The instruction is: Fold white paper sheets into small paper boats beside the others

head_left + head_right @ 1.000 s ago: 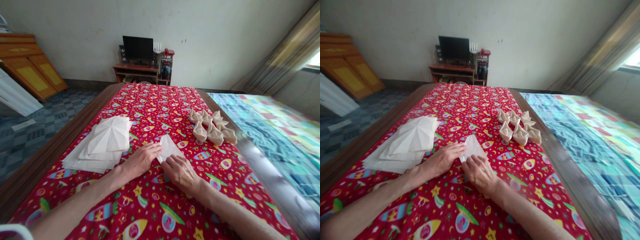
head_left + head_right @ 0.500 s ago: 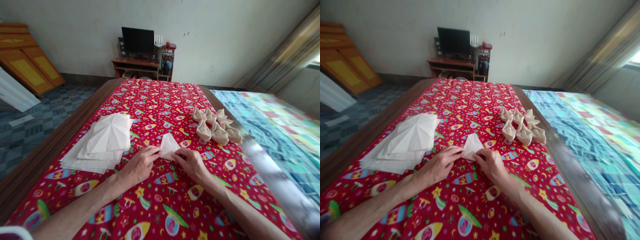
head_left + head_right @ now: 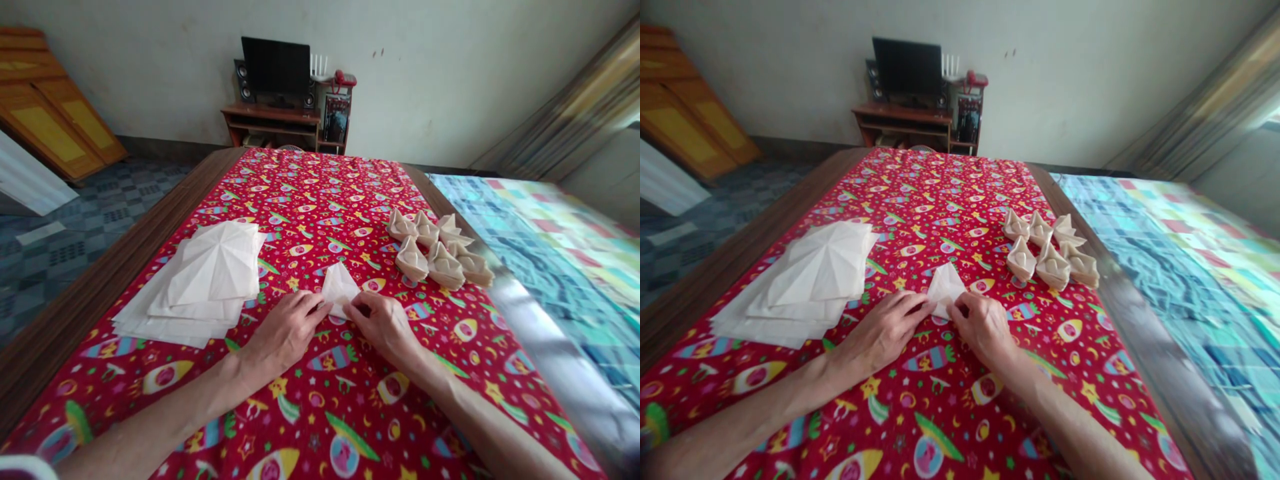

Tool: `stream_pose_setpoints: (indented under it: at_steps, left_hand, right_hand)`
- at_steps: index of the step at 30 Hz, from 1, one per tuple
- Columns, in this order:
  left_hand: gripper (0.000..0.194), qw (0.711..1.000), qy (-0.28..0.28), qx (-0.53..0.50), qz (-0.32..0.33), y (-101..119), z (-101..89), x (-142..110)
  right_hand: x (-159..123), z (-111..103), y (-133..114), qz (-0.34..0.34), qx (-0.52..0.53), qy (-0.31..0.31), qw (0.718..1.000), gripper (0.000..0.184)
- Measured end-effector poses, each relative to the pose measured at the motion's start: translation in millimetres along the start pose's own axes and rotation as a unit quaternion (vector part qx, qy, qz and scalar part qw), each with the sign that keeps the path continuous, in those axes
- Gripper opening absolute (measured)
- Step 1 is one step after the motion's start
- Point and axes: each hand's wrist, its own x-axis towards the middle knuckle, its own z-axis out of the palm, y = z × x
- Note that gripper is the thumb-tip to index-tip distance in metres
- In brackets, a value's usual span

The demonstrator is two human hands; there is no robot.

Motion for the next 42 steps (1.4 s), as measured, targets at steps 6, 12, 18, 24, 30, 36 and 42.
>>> stream_pose_setpoints:
  at_steps: [6,12,18,24,30,36,42]
  left_hand:
    - [0.035,0.999,-0.028,0.029,0.004,2,-0.9,-2]
    - [0.037,0.998,-0.039,0.026,0.030,3,-1.5,-2]
    - [0.043,0.998,-0.039,0.001,0.045,0,0.1,-4]
    - [0.042,0.998,-0.043,-0.011,0.044,0,-2.3,-3]
    - [0.044,0.997,-0.050,0.009,0.054,-1,-1.9,-4]
    - [0.042,0.995,-0.074,0.039,0.059,1,-3.7,-4]
    - [0.041,0.994,-0.068,0.065,0.059,5,-8.7,-1]
  right_hand:
    - [2,1,2,-0.004,-0.017,-0.008,1.000,0.022]
    - [1,2,5,-0.030,-0.029,0.000,0.999,0.021]
    - [1,0,6,-0.047,-0.042,-0.013,0.998,0.021]
    - [2,-1,4,-0.034,-0.048,-0.029,0.998,0.018]
    - [0,-1,3,-0.056,-0.055,-0.008,0.997,0.014]
    - [-7,-3,-5,-0.160,-0.152,0.059,0.974,0.019]
    - [-25,2,-14,-0.332,-0.185,0.035,0.924,0.034]
